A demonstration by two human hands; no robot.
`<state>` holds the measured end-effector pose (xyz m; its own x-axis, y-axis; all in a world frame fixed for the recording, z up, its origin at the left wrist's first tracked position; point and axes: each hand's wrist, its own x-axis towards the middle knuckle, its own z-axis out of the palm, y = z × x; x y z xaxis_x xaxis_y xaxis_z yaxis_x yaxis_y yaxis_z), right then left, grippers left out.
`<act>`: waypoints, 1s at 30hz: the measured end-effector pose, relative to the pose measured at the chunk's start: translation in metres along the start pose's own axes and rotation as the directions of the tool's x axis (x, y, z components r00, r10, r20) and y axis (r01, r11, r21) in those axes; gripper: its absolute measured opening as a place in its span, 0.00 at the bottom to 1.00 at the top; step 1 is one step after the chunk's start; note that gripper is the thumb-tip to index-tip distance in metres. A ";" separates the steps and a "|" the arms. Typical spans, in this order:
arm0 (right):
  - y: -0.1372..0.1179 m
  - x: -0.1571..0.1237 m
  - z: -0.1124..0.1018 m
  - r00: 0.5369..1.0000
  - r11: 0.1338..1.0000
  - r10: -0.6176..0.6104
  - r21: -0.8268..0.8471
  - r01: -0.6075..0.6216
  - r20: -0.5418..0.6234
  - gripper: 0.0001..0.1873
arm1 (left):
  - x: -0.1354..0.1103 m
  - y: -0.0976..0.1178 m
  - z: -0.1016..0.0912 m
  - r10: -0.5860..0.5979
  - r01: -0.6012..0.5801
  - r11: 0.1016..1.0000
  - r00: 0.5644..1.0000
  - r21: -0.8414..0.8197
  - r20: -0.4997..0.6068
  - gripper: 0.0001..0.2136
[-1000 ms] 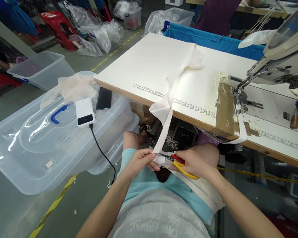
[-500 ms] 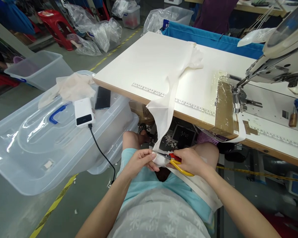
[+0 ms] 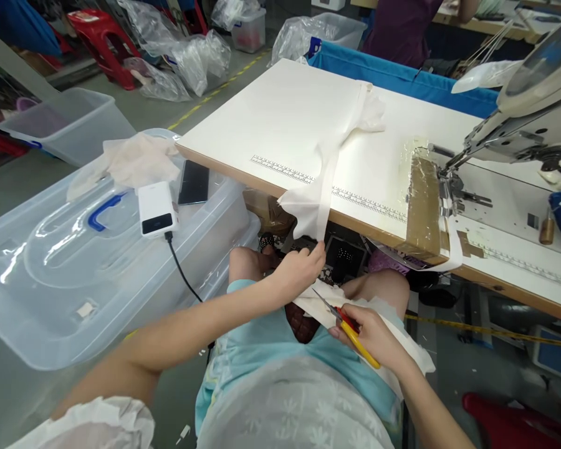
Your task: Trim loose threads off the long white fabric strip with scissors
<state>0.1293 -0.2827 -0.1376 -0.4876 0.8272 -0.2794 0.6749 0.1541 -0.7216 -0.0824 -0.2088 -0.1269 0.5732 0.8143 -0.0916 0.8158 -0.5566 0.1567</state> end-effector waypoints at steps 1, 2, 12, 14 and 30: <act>-0.001 0.000 0.001 1.000 1.000 0.002 -0.001 -0.002 -0.009 0.26 | 0.010 0.000 -0.002 0.016 -0.020 0.996 0.999 0.086 0.040 0.19; -0.002 -0.001 0.001 1.000 1.000 0.004 -0.001 -0.004 -0.021 0.26 | 0.018 -0.001 -0.003 0.018 -0.027 0.989 0.998 0.145 0.067 0.18; -0.005 -0.010 -0.005 0.998 0.978 0.032 0.209 -0.022 -0.047 0.22 | 0.028 -0.002 -0.004 0.203 -0.213 0.946 0.977 0.243 0.065 0.21; -0.009 -0.008 -0.006 0.997 0.975 0.010 0.221 0.007 -0.074 0.22 | 0.042 0.005 -0.006 0.100 -0.119 0.958 0.991 0.262 0.085 0.22; 0.003 -0.021 0.003 0.989 0.934 0.092 0.355 -0.045 -0.117 0.24 | 0.070 0.009 -0.005 -0.130 0.129 0.991 0.966 0.023 0.225 0.17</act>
<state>0.1398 -0.3011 -0.1363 -0.3554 0.8952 -0.2688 0.4553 -0.0854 -0.8862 -0.0352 -0.1556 -0.1266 0.4643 0.8220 -0.3297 0.8843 -0.4511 0.1205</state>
